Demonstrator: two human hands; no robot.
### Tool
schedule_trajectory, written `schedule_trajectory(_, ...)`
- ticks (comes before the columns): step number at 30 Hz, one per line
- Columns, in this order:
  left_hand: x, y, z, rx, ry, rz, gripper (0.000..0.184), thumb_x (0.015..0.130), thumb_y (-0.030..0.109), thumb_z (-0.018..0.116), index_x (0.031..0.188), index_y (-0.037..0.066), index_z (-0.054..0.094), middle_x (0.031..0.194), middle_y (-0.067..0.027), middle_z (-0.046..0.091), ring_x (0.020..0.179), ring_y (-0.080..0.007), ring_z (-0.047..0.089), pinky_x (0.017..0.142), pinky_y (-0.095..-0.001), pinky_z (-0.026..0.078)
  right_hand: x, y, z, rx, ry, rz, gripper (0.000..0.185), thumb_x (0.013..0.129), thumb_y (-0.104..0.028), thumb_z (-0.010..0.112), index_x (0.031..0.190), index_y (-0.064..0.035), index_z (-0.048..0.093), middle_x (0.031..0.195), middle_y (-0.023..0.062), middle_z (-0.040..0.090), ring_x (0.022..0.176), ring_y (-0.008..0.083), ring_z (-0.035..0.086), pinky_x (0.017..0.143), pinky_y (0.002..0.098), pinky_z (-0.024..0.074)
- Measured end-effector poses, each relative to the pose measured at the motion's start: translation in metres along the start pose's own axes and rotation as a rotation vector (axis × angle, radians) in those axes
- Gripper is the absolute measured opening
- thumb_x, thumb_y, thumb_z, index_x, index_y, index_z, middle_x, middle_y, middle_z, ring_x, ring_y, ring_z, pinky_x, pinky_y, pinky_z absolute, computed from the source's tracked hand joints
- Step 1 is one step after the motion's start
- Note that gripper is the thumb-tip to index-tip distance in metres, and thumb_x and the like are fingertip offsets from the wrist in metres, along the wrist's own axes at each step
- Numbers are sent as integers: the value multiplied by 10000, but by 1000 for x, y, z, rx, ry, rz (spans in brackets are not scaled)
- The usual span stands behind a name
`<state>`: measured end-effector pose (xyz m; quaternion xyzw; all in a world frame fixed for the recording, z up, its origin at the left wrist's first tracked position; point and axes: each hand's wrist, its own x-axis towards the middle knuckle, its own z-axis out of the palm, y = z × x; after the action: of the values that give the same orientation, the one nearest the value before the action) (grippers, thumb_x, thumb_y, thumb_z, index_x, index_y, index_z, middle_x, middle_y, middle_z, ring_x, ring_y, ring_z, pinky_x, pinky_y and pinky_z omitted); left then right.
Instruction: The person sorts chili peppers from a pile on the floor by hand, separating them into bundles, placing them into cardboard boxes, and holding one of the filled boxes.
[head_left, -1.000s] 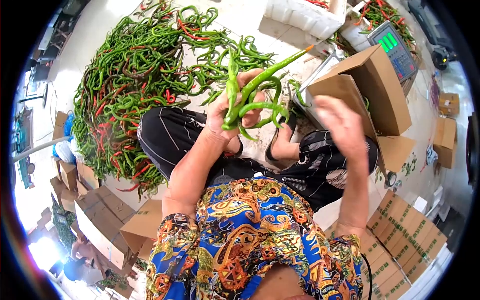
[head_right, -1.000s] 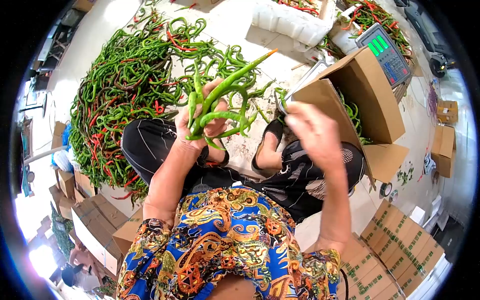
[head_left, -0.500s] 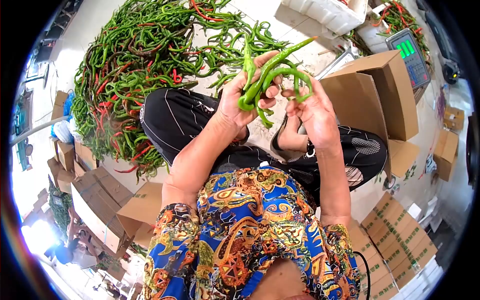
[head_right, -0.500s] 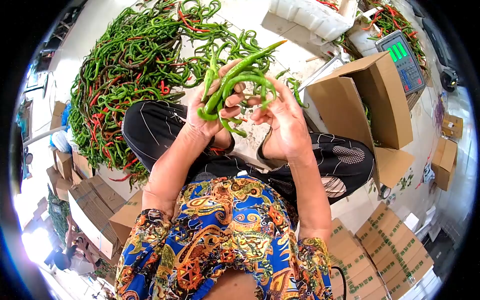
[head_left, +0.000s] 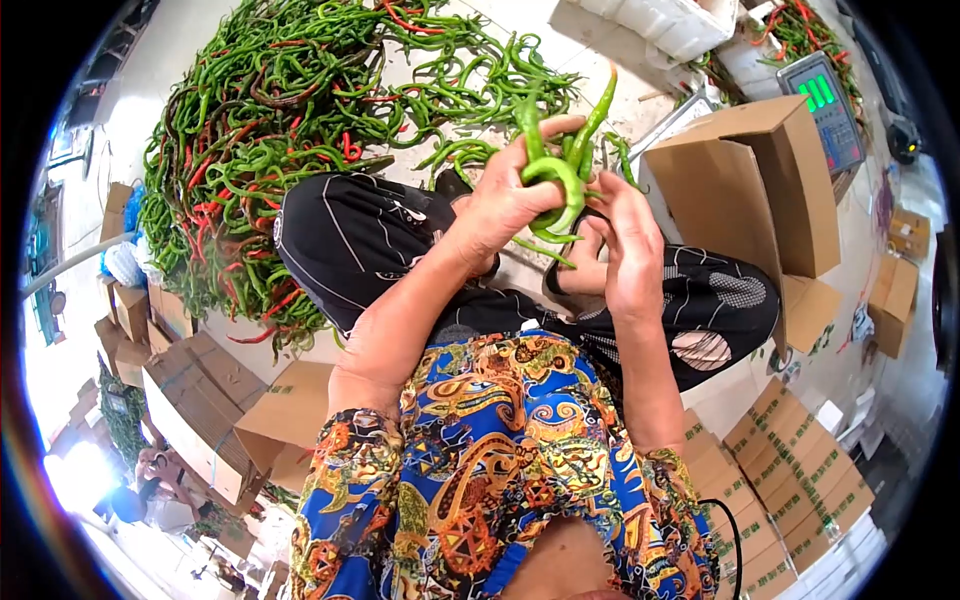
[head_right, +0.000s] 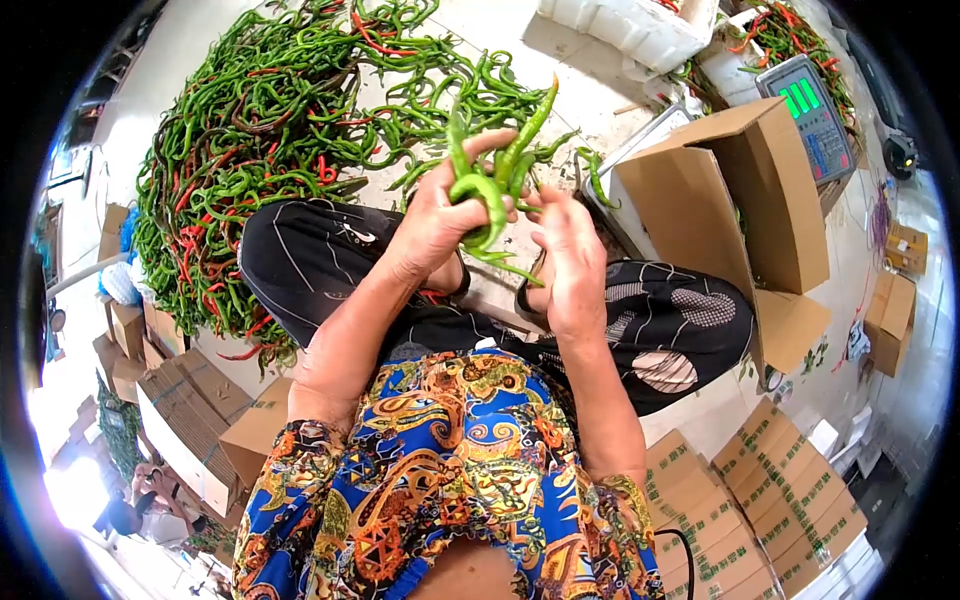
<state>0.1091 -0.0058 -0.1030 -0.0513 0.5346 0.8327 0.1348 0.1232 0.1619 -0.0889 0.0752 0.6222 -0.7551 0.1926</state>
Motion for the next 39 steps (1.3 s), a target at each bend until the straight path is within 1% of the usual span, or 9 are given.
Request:
schedule_trajectory(6,5,-33,4,178,-56,102,895,789,55,655,1501,84,114,1115,-119,604,929,-154,605,822,-314,499,22,-2,-14,169,-400,-4,904,753,-247,773,1421,36,234,1301,145,451,1160,197,472,994,329,380)
schedule_trajectory(10,0,-39,13,666,21,143,1029,709,43,694,1504,62,41,1100,-152,620,889,-226,628,821,-322,490,29,11,0,-249,-110,-48,701,726,-231,814,1276,19,459,1026,63,585,897,126,544,794,271,475)
schedule_trajectory(14,-5,-29,12,335,-180,-68,1021,724,33,695,1505,54,37,1167,-140,501,1018,-164,521,857,-303,462,41,6,-5,-10,-43,40,299,867,-93,652,1126,14,548,959,67,625,858,116,603,754,249,515)
schedule_trajectory(17,-1,-31,10,218,-226,-40,964,759,11,656,1509,71,53,1160,-119,496,1020,-161,527,876,-287,457,54,27,-25,212,-44,105,271,892,-80,603,1144,6,556,988,78,636,857,128,636,753,237,526)
schedule_trajectory(21,5,-27,1,138,-190,-8,613,921,134,577,1464,69,301,1262,-93,535,1114,-168,533,934,-306,455,58,34,-44,501,-32,167,294,918,-81,508,1192,17,548,1008,119,647,921,191,644,822,295,534)
schedule_trajectory(25,5,-23,-10,120,29,-10,406,961,151,526,1345,32,471,1081,-118,642,914,-164,634,807,-275,520,65,52,-69,831,-127,372,345,919,-147,466,1196,46,536,1022,183,641,967,307,615,839,411,525)
schedule_trajectory(29,4,1,-11,165,152,44,365,929,114,556,1279,14,523,1022,-109,659,950,-160,619,837,-285,496,65,62,-81,1103,-273,359,428,915,-197,436,1231,81,514,1112,230,622,1000,341,605,825,444,515)
schedule_trajectory(35,0,-24,5,555,-101,119,310,778,86,724,1071,36,638,1020,-48,653,894,-136,616,783,-278,499,60,47,-73,1112,-276,321,461,911,-221,414,1245,82,509,1174,238,595,1034,341,592,824,435,514)
schedule_trajectory(39,-3,-34,12,853,-160,338,168,742,100,726,892,64,660,809,-81,620,770,-293,615,666,-354,477,59,45,-73,1118,-391,267,512,895,-231,416,1298,81,464,1254,238,547,1140,362,543,870,445,503)
